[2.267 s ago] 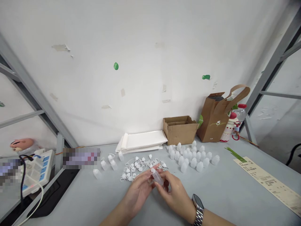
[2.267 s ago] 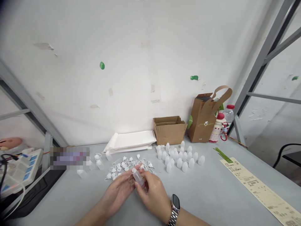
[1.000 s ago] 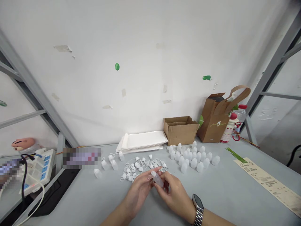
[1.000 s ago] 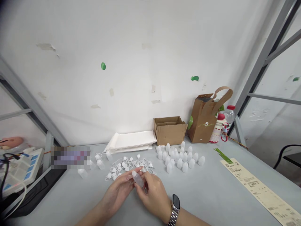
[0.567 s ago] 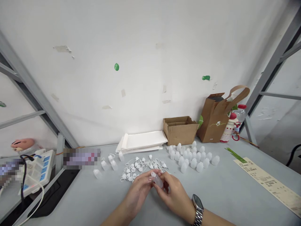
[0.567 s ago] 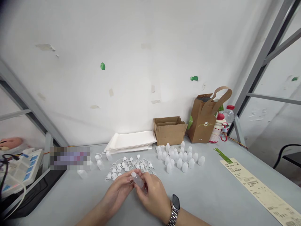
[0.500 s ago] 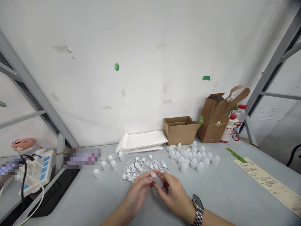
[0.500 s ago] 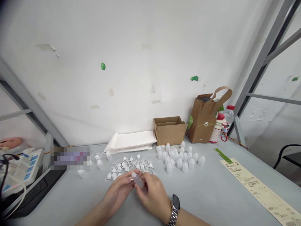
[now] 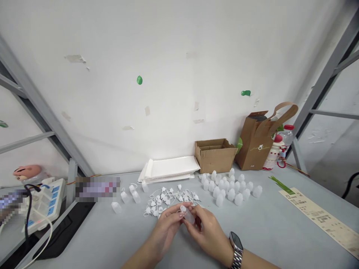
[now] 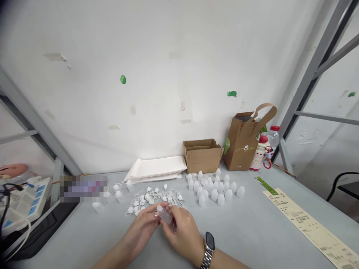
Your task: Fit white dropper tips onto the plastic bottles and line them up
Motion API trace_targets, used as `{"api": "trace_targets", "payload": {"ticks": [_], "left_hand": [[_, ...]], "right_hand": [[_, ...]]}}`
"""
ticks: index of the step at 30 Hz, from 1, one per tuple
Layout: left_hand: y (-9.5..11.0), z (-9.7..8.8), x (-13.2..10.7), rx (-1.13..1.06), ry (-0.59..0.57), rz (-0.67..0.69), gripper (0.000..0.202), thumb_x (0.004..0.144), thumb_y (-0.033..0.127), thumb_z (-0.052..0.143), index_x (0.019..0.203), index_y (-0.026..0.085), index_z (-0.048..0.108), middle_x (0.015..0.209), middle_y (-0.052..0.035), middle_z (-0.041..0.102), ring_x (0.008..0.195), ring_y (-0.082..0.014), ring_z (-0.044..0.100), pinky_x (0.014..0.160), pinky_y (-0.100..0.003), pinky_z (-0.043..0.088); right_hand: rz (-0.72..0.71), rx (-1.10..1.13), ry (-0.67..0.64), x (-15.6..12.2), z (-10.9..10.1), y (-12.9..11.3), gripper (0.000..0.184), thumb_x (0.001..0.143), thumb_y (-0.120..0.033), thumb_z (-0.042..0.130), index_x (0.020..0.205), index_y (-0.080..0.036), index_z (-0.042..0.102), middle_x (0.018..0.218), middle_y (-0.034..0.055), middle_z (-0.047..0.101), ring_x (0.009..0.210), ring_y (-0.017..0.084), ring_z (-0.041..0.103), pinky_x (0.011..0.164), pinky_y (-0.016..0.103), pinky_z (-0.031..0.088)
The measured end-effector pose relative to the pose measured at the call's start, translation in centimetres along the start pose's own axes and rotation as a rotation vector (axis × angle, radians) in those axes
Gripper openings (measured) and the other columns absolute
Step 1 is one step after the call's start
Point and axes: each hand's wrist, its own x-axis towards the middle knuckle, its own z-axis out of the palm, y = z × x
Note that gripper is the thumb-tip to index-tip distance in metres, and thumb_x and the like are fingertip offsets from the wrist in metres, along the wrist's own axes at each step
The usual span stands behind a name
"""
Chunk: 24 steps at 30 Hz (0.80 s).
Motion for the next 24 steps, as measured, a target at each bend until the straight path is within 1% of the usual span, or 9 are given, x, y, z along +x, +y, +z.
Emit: {"api": "trace_targets", "payload": {"ticks": [3, 6, 9, 16, 24], "left_hand": [[0.04, -0.04, -0.02, -0.005, -0.001, 0.005, 0.026, 0.074, 0.018, 0.057, 0.097, 0.012, 0.068, 0.088, -0.0108, 0.07, 0.089, -0.0252, 0.06, 0.087, -0.039, 0.039], [0.09, -0.07, 0.02, 0.008, 0.018, 0.0, 0.024, 0.072, 0.019, 0.059, 0.093, 0.013, 0.069, 0.09, -0.0107, 0.069, 0.09, -0.0252, 0.059, 0.086, -0.037, 0.039], [0.07, -0.08, 0.11, 0.025, 0.034, 0.001, 0.022, 0.069, 0.017, 0.06, 0.089, 0.013, 0.07, 0.092, -0.0103, 0.068, 0.09, -0.0247, 0.059, 0.085, -0.036, 0.039], [0.09, -0.1, 0.1, 0.017, 0.029, 0.0, 0.022, 0.069, 0.013, 0.057, 0.087, 0.013, 0.07, 0.088, -0.0097, 0.068, 0.086, -0.0233, 0.058, 0.083, -0.035, 0.039], [-0.05, -0.28, -0.08, 0.065, 0.021, -0.001, 0.026, 0.066, 0.008, 0.057, 0.088, 0.013, 0.071, 0.084, -0.0076, 0.069, 0.088, -0.0229, 0.057, 0.086, -0.034, 0.038]], "right_hand": [[-0.007, 0.0, 0.008, -0.03, -0.01, -0.05, 0.007, 0.084, -0.026, 0.049, 0.081, -0.02, 0.046, 0.062, -0.0011, 0.057, 0.052, 0.012, 0.051, 0.05, 0.022, 0.039], [-0.019, -0.009, 0.022, -0.03, -0.06, -0.1, 0.008, 0.083, -0.026, 0.049, 0.08, -0.02, 0.046, 0.06, -0.0016, 0.056, 0.051, 0.012, 0.051, 0.049, 0.022, 0.039], [-0.014, -0.015, 0.016, -0.02, -0.1, -0.13, 0.009, 0.083, -0.027, 0.049, 0.078, -0.02, 0.046, 0.059, -0.0016, 0.056, 0.051, 0.012, 0.051, 0.048, 0.022, 0.038], [-0.003, -0.049, 0.001, -0.05, 0.07, 0.07, 0.012, 0.082, -0.026, 0.051, 0.076, -0.021, 0.042, 0.057, -0.0026, 0.053, 0.051, 0.012, 0.05, 0.048, 0.021, 0.036], [-0.016, -0.076, -0.035, -0.02, 0.0, 0.06, 0.015, 0.08, -0.023, 0.051, 0.072, -0.021, 0.039, 0.057, -0.0022, 0.052, 0.05, 0.012, 0.048, 0.048, 0.021, 0.034]]}}
